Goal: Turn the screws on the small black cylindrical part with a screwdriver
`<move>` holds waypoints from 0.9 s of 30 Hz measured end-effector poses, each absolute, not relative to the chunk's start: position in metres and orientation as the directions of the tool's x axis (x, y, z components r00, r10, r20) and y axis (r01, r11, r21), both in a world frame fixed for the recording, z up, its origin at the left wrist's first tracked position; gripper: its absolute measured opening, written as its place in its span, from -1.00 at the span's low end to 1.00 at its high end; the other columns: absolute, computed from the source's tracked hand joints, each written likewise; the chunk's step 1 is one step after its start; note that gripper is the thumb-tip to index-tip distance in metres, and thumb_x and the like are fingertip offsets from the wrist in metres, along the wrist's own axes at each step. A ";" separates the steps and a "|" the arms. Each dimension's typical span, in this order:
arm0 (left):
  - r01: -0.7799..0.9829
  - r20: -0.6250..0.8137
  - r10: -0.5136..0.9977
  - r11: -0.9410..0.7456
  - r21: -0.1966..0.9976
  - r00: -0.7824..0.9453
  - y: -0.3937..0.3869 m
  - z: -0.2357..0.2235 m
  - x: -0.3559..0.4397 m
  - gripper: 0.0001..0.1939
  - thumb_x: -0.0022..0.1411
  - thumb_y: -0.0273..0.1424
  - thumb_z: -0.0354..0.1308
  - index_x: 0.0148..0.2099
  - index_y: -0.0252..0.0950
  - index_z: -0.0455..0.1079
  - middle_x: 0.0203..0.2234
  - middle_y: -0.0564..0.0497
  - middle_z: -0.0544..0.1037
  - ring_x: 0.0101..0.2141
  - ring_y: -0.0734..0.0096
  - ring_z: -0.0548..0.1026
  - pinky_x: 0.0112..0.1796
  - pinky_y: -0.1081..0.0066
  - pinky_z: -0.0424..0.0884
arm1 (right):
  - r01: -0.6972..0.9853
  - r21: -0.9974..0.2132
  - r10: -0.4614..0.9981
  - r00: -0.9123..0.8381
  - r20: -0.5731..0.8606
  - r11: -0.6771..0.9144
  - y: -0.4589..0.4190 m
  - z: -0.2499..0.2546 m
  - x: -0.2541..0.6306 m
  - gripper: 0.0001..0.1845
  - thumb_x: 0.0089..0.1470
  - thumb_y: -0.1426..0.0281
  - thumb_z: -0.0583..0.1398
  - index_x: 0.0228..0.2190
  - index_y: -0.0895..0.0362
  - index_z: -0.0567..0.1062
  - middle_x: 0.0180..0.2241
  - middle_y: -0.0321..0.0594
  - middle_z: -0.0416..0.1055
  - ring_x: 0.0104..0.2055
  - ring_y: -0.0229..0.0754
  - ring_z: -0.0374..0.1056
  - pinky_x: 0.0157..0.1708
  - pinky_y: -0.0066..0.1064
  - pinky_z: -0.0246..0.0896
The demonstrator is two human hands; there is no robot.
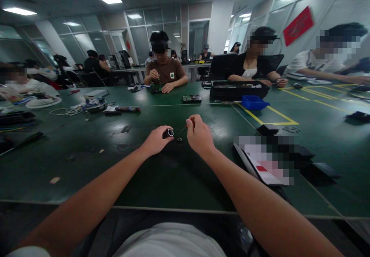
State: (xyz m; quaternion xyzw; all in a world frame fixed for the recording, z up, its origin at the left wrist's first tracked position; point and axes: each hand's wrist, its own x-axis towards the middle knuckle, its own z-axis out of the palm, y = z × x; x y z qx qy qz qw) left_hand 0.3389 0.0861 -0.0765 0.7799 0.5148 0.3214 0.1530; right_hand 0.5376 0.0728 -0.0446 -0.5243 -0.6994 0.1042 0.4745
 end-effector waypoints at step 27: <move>0.827 0.010 0.849 -0.516 0.223 0.528 0.112 -0.067 0.364 -0.73 0.29 -0.22 0.13 -0.11 -0.28 0.49 -0.20 -0.15 0.56 -0.18 0.14 0.52 -0.18 0.27 0.39 | 0.613 -0.645 0.788 0.059 0.613 0.456 0.076 -0.040 0.546 -0.79 0.29 0.24 -0.02 -0.27 0.05 0.33 -0.40 -0.19 0.47 -0.35 -0.06 0.39 -0.32 -0.28 0.12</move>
